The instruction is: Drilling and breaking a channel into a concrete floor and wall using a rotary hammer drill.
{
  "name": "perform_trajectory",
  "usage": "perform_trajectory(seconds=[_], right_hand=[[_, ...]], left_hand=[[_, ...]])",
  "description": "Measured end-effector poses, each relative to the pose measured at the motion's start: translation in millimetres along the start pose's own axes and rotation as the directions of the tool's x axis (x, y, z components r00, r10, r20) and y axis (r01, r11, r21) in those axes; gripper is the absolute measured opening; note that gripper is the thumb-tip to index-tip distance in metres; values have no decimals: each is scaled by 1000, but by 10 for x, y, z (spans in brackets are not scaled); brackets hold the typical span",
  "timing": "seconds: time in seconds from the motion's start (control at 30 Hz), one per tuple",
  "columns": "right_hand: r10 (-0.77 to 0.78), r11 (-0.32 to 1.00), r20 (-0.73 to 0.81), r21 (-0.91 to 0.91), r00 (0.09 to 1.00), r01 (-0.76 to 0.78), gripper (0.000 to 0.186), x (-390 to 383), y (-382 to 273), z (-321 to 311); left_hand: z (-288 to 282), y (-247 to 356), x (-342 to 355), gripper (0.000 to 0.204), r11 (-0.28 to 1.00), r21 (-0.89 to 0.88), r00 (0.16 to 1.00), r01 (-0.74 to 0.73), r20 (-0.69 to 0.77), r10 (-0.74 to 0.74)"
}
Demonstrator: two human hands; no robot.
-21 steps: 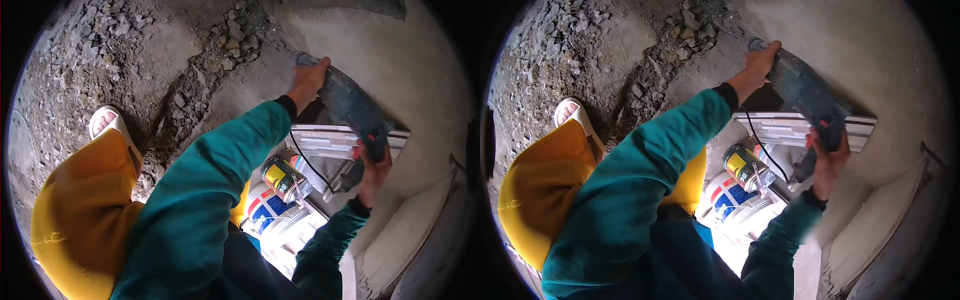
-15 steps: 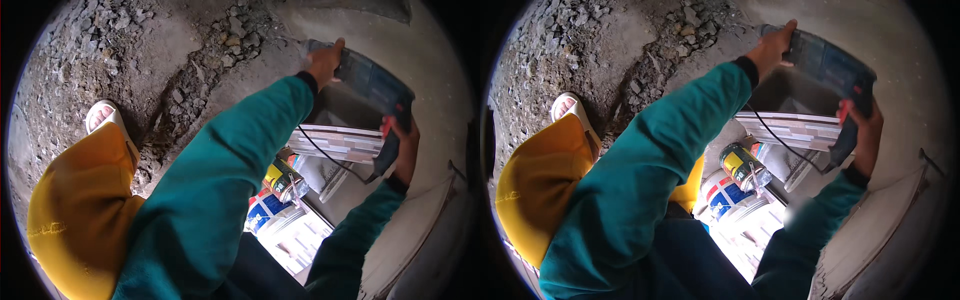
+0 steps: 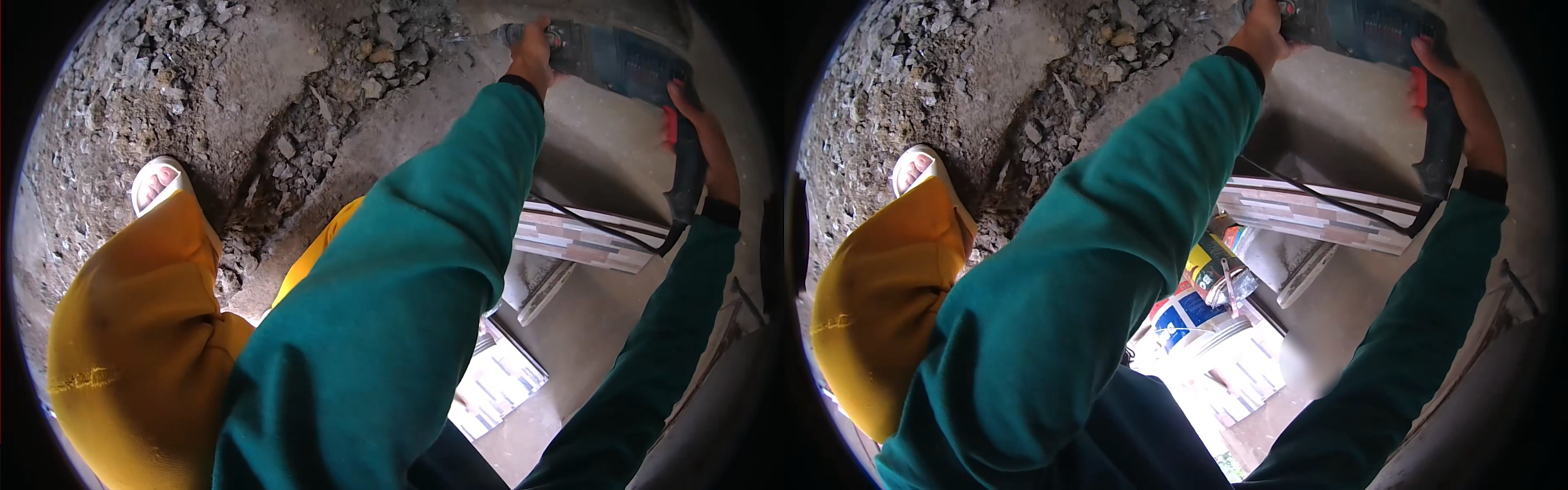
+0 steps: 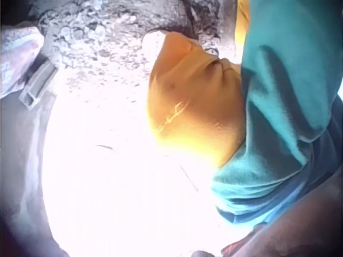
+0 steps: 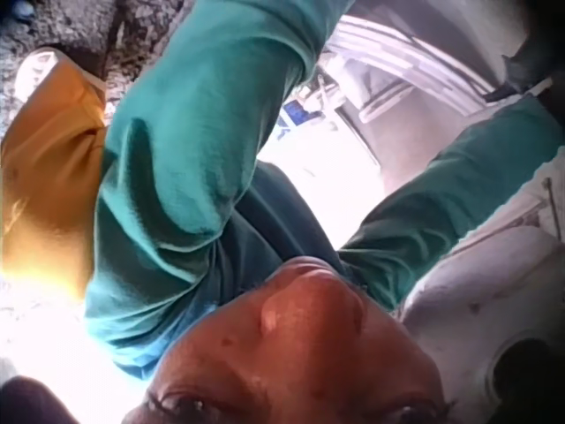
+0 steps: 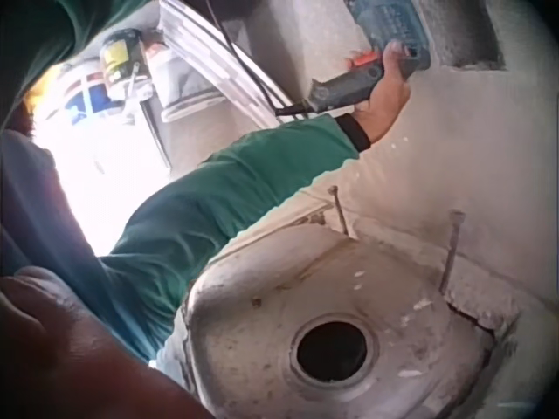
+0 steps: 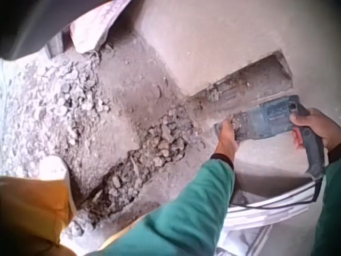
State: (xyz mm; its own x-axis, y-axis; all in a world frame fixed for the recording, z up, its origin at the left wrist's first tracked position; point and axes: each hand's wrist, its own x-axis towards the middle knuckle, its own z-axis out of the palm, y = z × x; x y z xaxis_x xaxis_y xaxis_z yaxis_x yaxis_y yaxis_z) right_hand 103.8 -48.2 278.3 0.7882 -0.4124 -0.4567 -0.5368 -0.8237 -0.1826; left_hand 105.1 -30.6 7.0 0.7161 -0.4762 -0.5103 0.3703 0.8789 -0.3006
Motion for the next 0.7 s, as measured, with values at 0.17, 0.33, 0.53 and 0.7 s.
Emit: perform_trajectory(seconds=[0.17, 0.33, 0.53, 0.7], right_hand=[[-166, 964, 243, -164, 956, 209, 38, 190, -319, 356], [-137, 935, 238, -289, 962, 205, 32, 243, -310, 58], [-85, 996, 82, 3, 993, 85, 31, -467, 209, 476], [-194, 965, -120, 153, 974, 212, 42, -1387, 763, 878]], left_hand=[[-320, 640, 419, 58, 1000, -5, 990, 10, 140, -9], [-90, 229, 185, 56, 999, -16, 998, 43, 46, -42], [-347, 172, -242, 44, 995, 98, 995, 20, -96, -10], [-753, -96, -679, 36, 960, 222, 985, 171, -59, -162]])
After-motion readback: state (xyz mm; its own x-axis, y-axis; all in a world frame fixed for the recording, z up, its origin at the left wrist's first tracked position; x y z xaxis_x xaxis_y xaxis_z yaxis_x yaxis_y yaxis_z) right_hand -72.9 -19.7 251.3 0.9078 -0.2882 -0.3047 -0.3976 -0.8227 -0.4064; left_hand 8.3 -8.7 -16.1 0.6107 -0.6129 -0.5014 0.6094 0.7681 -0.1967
